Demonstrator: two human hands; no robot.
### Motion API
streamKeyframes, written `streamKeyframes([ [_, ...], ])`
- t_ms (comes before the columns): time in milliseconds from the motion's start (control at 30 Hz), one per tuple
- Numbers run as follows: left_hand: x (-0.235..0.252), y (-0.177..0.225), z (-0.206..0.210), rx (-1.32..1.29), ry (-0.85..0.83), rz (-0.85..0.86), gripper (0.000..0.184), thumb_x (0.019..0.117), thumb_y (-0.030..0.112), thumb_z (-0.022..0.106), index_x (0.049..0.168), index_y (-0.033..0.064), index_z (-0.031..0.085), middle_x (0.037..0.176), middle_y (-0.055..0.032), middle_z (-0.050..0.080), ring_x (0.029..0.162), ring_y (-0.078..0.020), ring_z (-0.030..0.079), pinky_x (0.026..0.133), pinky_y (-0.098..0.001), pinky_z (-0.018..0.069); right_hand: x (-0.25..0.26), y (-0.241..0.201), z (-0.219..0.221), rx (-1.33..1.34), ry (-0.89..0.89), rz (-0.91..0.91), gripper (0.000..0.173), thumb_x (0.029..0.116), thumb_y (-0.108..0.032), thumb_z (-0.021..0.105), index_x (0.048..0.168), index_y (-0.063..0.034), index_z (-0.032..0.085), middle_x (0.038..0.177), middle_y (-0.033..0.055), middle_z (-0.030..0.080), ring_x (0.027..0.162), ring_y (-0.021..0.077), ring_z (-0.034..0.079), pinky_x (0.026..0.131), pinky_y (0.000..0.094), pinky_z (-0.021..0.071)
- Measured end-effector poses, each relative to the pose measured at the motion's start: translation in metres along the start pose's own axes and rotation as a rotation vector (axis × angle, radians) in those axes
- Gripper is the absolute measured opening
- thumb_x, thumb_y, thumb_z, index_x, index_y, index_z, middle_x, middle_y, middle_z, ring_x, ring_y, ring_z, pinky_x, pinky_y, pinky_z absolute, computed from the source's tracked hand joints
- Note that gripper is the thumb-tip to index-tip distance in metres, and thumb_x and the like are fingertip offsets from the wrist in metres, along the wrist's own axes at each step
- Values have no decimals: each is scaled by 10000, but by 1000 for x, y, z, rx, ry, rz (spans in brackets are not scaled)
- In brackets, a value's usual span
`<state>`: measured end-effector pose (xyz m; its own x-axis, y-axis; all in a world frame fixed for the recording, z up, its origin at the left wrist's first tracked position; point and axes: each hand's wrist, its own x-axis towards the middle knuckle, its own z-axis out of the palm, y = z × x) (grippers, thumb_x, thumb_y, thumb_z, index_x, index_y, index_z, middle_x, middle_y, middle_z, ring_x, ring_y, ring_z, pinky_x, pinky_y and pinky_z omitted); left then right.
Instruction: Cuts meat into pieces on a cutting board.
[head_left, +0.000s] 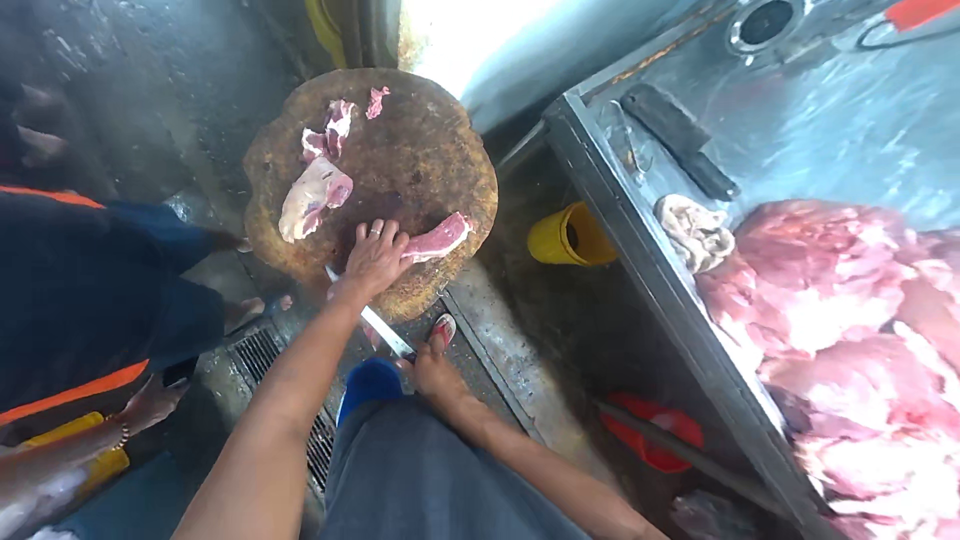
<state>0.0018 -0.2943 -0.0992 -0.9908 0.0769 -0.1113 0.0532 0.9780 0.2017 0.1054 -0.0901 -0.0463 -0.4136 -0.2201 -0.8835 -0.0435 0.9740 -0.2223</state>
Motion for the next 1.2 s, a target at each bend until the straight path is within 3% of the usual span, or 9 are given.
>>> streamKeyframes([
  [100, 23, -5, -13, -32, -122, 22, 414, 1030, 375, 582, 1210, 2, 611, 1191, -224, 648, 1173, -413, 618, 987, -557, 498, -21, 9, 0, -61, -3, 28, 721, 1051, -607, 429, 1434, 4, 435, 1196, 255, 688, 1100, 428, 702, 896, 605, 570],
  [233, 55, -7, -58, -26, -213, -33, 432, 958, 206, 656, 1328, 14, 542, 1207, -250, 640, 1087, -437, 665, 883, -576, 561, -35, 10, -4, -90, -1, 20, 651, 1073, -544, 436, 1430, 0, 417, 1181, 261, 686, 1080, 452, 702, 874, 615, 574],
  [400, 95, -38, -83, 140, -154, -90, 390, 946, -26, 605, 1333, 10, 576, 1348, -268, 538, 1205, -495, 575, 856, -597, 575, -38, 10, 5, -77, -17, 62, 614, 1075, -536, 435, 1434, -38, 427, 1169, 248, 692, 1080, 452, 700, 869, 615, 573],
  [533, 135, -58, -100, 68, -11, -162, 365, 989, -10, 526, 1353, -12, 562, 1417, -296, 495, 1277, -525, 519, 947, -632, 533, -32, 11, 12, -31, -29, 77, 625, 1069, -543, 453, 1426, -30, 440, 1164, 254, 692, 1083, 452, 699, 872, 623, 570],
  [667, 151, -81, -111, 58, 25, -263, 424, 950, 6, 583, 1374, 1, 572, 1470, -291, 471, 1301, -539, 494, 972, -728, 458, -34, 27, 12, -17, -58, 89, 621, 1066, -556, 451, 1416, -44, 476, 1188, 259, 686, 1113, 461, 684, 891, 650, 552],
  [767, 151, -100, -117, 24, 15, -390, 448, 906, 13, 642, 1351, -15, 593, 1480, -298, 455, 1252, -537, 538, 941, -718, 497, -46, 53, 8, -34, -63, 87, 601, 1062, -575, 432, 1345, -55, 535, 1170, 248, 686, 1102, 459, 682, 875, 660, 547],
  [933, 134, -94, -135, -118, -56, -420, 497, 920, 143, 684, 1376, -6, 554, 1444, -303, 490, 1214, -513, 582, 944, -688, 512, -45, 91, -24, 103, -10, -179, 545, 1055, -540, 490, 1220, -37, 618, 976, 206, 693, 943, 386, 701, 844, 598, 561],
  [1033, 114, -89, -138, -191, -44, -463, 443, 910, 182, 691, 1316, 23, 611, 1325, -272, 602, 1209, -468, 606, 966, -689, 498, -45, 75, -59, 118, 20, -259, 490, 1070, -477, 492, 1255, -37, 603, 973, 184, 685, 917, 355, 698, 839, 561, 568],
  [1200, 103, -88, -177, -261, 18, -456, 356, 912, 128, 696, 1226, -24, 625, 1232, -265, 645, 1199, -423, 615, 1018, -636, 484, -30, 30, -108, -136, 149, -225, 439, 1093, -394, 436, 1338, -47, 546, 1080, 250, 690, 1040, 462, 686, 863, 631, 550],
])
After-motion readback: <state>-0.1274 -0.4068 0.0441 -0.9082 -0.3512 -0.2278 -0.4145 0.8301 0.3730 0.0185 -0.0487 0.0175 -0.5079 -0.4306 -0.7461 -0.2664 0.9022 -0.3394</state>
